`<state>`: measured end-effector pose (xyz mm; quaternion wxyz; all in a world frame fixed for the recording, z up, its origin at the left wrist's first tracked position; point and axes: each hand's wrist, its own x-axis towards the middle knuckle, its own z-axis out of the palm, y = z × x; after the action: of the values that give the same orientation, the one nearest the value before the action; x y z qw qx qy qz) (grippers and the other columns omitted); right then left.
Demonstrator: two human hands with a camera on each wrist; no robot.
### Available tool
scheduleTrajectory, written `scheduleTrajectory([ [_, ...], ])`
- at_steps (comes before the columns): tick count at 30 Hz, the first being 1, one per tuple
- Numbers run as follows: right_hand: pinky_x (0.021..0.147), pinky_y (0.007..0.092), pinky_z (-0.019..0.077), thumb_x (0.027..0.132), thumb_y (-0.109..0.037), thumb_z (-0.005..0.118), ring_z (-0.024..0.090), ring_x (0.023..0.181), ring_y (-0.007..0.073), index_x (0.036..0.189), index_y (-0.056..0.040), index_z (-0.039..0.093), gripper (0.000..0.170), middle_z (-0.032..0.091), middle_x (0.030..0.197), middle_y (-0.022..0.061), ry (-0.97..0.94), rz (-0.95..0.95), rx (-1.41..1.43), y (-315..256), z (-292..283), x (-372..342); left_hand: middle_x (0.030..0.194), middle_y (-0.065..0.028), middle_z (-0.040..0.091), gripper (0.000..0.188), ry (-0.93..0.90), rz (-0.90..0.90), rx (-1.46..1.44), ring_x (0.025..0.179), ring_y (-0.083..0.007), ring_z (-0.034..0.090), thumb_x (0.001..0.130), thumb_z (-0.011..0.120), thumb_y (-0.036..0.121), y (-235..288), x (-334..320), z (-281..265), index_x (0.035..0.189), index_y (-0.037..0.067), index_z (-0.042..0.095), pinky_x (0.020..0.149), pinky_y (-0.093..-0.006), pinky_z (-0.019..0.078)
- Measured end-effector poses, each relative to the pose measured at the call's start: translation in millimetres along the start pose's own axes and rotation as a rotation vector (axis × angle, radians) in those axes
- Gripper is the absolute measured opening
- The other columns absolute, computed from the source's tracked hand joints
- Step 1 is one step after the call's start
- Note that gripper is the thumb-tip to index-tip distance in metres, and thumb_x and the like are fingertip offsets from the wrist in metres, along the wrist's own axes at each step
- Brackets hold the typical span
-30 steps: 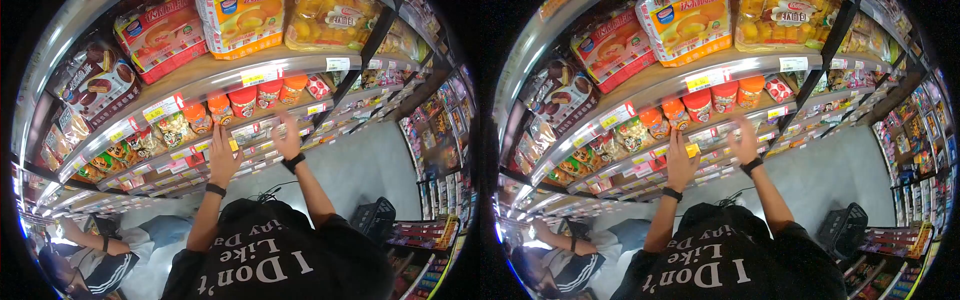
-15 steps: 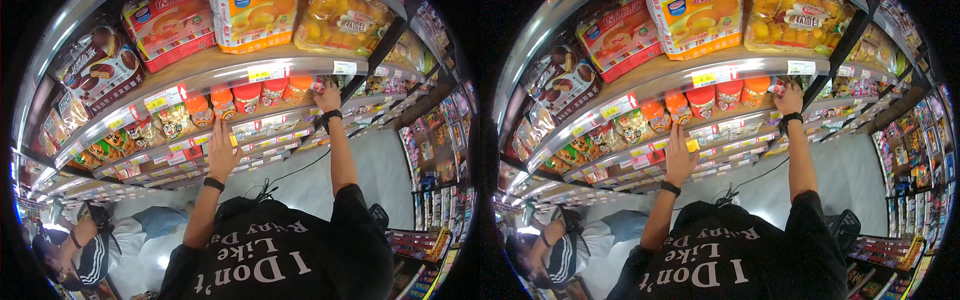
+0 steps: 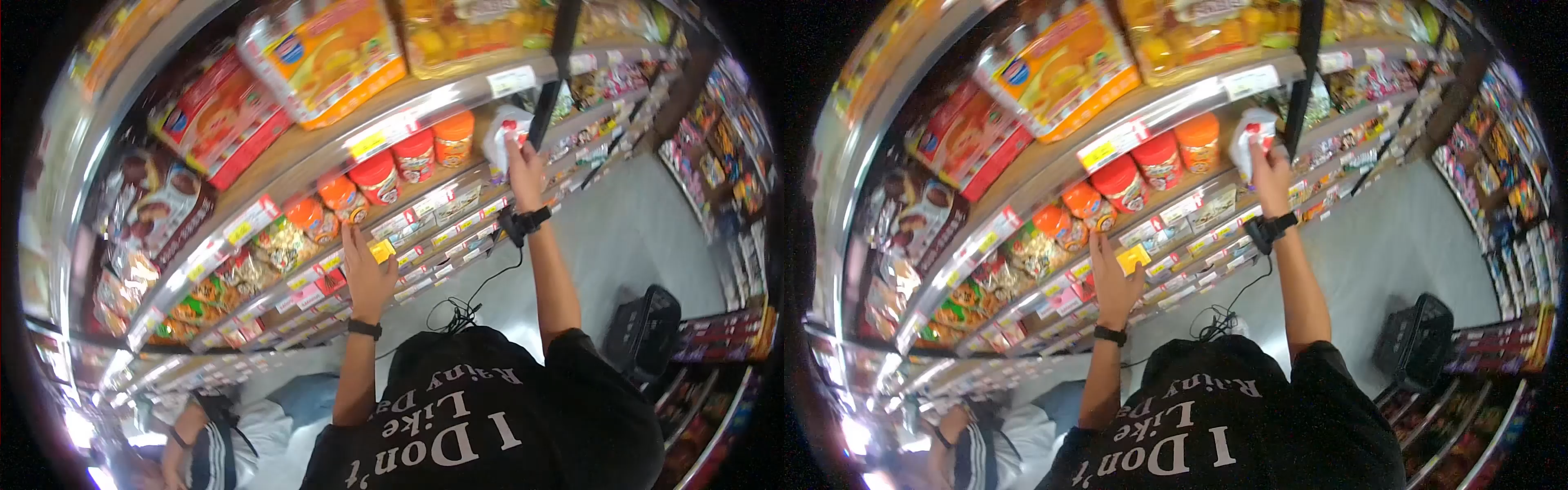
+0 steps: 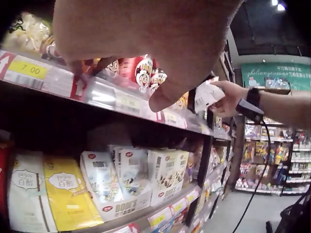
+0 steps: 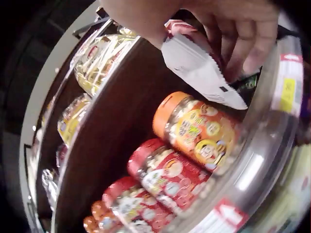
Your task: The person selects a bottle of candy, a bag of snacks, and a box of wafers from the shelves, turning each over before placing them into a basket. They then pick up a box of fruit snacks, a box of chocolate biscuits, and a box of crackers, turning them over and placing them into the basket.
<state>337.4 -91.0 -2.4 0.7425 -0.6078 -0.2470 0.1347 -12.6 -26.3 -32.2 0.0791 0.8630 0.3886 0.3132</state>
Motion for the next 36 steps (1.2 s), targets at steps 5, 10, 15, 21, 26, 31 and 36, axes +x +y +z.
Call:
scheduleTrajectory([
  [5,0.056,0.0218,0.0338,0.099,-0.032,0.065,0.045,0.066,0.0020,0.092,-0.0001,0.068,0.033,0.056,0.074,-0.0066,-0.038,0.166,0.102,11,-3,-70,0.159,-0.0343,0.015,0.087,-0.007,-0.114,-0.180,0.147,-0.0481,0.024,0.082,0.076,0.015,35,3,-1,0.149,-0.012,0.028,0.119,-0.0453,0.0278],
  [10,0.060,0.0245,0.0432,0.093,-0.033,0.071,0.054,0.067,0.0066,0.105,-0.0024,0.068,0.034,0.063,0.077,0.0002,-0.218,0.087,0.035,-5,-3,-122,0.157,-0.0239,0.031,0.073,-0.313,-0.088,-0.839,0.146,-0.0308,0.033,0.094,0.068,0.013,110,8,2,0.151,-0.005,0.028,0.118,-0.0414,0.0286],
  [15,0.068,0.0304,0.0502,0.087,-0.030,0.078,0.063,0.076,0.0162,0.114,-0.0003,0.066,0.042,0.067,0.087,0.0097,-0.285,-0.111,-0.249,-26,-18,-136,0.143,-0.0150,0.044,0.060,-0.453,-0.289,-1.207,0.134,-0.0239,0.046,0.097,0.063,0.014,132,15,44,0.147,-0.002,0.033,0.112,-0.0381,0.0365],
  [21,0.079,0.0314,0.0499,0.088,-0.016,0.075,0.065,0.085,0.0194,0.099,-0.0025,0.074,0.017,0.070,0.090,0.0089,-0.322,-0.016,-0.003,3,-63,-111,0.138,-0.0155,0.053,0.047,-0.448,-0.668,-1.231,0.122,-0.0230,0.057,0.103,0.053,0.017,134,19,71,0.145,-0.001,0.042,0.104,-0.0354,0.0443],
  [26,0.089,0.0310,0.0487,0.089,-0.012,0.074,0.064,0.097,0.0150,0.126,-0.0058,0.067,0.038,0.071,0.104,0.0050,-0.260,0.042,-0.027,26,-88,-89,0.126,-0.0085,0.063,0.040,-0.497,-0.688,-1.167,0.111,-0.0162,0.062,0.101,0.061,0.022,158,24,75,0.134,0.001,0.054,0.097,-0.0326,0.0494],
  [31,0.083,0.0259,0.0471,0.091,-0.018,0.075,0.061,0.091,0.0085,0.122,-0.0030,0.068,0.035,0.071,0.100,0.0001,-0.508,0.367,0.410,34,-99,-85,0.119,-0.0071,0.066,0.035,-0.625,-0.678,-1.056,0.105,-0.0120,0.063,0.103,0.059,0.025,183,48,81,0.129,0.001,0.058,0.091,-0.0285,0.0493],
  [36,0.078,0.0242,0.0479,0.091,-0.014,0.074,0.058,0.084,0.0041,0.108,-0.0011,0.074,0.021,0.072,0.088,-0.0011,-0.447,0.242,0.357,28,-92,-67,0.108,-0.0035,0.068,0.032,-0.669,-0.616,-0.932,0.096,-0.0083,0.061,0.105,0.057,0.026,191,67,84,0.123,0.000,0.061,0.083,-0.0259,0.0484],
])
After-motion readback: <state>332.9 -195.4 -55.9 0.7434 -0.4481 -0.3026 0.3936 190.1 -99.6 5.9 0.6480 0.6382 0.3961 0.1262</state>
